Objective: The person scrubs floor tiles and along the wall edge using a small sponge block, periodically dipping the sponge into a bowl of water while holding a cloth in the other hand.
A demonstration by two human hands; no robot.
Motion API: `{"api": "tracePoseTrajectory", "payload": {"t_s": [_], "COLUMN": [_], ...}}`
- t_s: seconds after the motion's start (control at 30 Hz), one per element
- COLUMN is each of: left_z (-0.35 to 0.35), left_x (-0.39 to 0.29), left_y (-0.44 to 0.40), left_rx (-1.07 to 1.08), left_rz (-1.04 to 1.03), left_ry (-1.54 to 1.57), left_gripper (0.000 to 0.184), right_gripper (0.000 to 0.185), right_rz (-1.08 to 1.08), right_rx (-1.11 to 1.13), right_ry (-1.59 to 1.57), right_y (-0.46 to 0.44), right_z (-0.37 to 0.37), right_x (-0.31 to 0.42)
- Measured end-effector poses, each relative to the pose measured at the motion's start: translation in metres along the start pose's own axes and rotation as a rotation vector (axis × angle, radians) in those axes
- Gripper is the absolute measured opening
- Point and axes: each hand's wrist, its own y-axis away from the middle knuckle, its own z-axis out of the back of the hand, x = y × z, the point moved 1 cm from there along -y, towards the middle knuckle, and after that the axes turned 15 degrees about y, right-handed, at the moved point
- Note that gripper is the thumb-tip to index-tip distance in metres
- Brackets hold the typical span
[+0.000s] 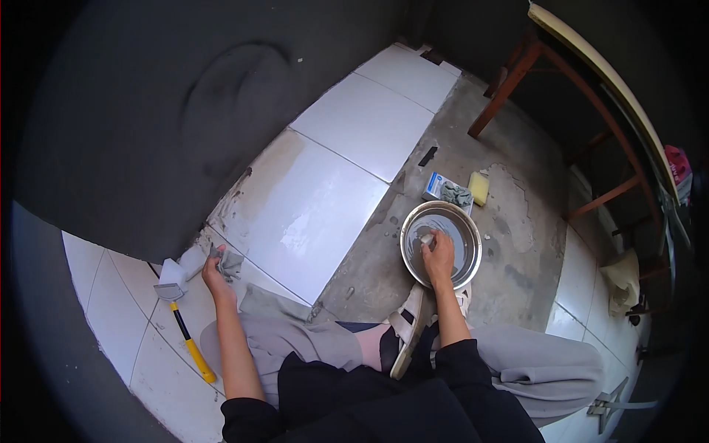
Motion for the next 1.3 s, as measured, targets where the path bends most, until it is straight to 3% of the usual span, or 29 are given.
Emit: {"api": "tracePoseTrajectory", "payload": {"t_s": [0.1, 0.2, 0.3, 0.4, 0.43, 0.53, 0.63, 0.73, 0.87, 0.9, 1.0, 1.07, 1.13, 1.27, 1.3], "left_z": [0.005, 0.003, 0.006, 0.012, 0.012, 0.02, 0.029, 0.032, 0.032, 0.034, 0.052, 0.055, 0.038, 0.034, 0.037], "left_x": [0.003, 0.002, 0.003, 0.007, 0.008, 0.01, 0.012, 0.011, 0.011, 0.01, 0.017, 0.02, 0.009, 0.002, 0.001], "left_y": [-0.002, -0.005, -0.008, -0.019, -0.021, -0.028, -0.037, -0.042, -0.046, -0.047, -0.06, -0.061, -0.048, -0.047, -0.048], "left_rx": [0.022, 0.002, -0.015, -0.034, -0.038, -0.04, -0.014, -0.019, -0.06, -0.065, -0.096, -0.225, -0.327, -0.416, -0.426], "left_rz": [0.015, 0.055, 0.076, 0.112, 0.11, 0.11, 0.127, 0.132, 0.124, 0.124, 0.158, 0.133, 0.125, 0.117, 0.106], "left_ry": [0.021, 0.042, 0.108, 0.199, 0.218, 0.264, 0.292, 0.314, 0.393, 0.408, 0.402, 0.384, 0.469, 0.56, 0.564], "left_gripper": [0.04, 0.041, 0.043, 0.046, 0.046, 0.047, 0.046, 0.045, 0.04, 0.038, 0.032, 0.028, 0.029, 0.031, 0.031], "right_gripper": [0.04, 0.035, 0.028, 0.022, 0.021, 0.019, 0.021, 0.026, 0.027, 0.026, 0.026, 0.026, 0.028, 0.034, 0.038], "right_rz": [0.061, -0.094, -0.629, -0.733, -0.742, -0.733, -0.51, -0.166, -0.186, -0.078, -0.055, -0.175, -0.06, -0.122, -0.182], "right_rx": [-0.045, 0.141, 0.368, 0.459, 0.447, 0.391, 0.313, 0.186, 0.139, 0.146, 0.155, 0.132, 0.195, 0.074, 0.191], "right_ry": [0.049, -0.06, -1.001, -1.525, -1.548, -1.457, -0.719, -0.182, -0.14, -0.111, -0.058, -0.125, -0.013, 0.163, 0.149], "right_y": [0.0, -0.004, -0.014, -0.018, -0.018, -0.017, -0.015, -0.008, -0.009, -0.007, -0.009, -0.013, -0.013, -0.016, -0.021], "right_z": [0.004, 0.01, 0.0, 0.006, 0.009, 0.006, 0.003, 0.005, 0.019, 0.013, 0.011, 0.02, 0.008, 0.013, 0.018], "right_x": [0.002, 0.002, -0.01, -0.017, -0.015, -0.015, -0.011, -0.003, 0.01, 0.005, 0.004, 0.011, 0.0, -0.007, -0.003]}}
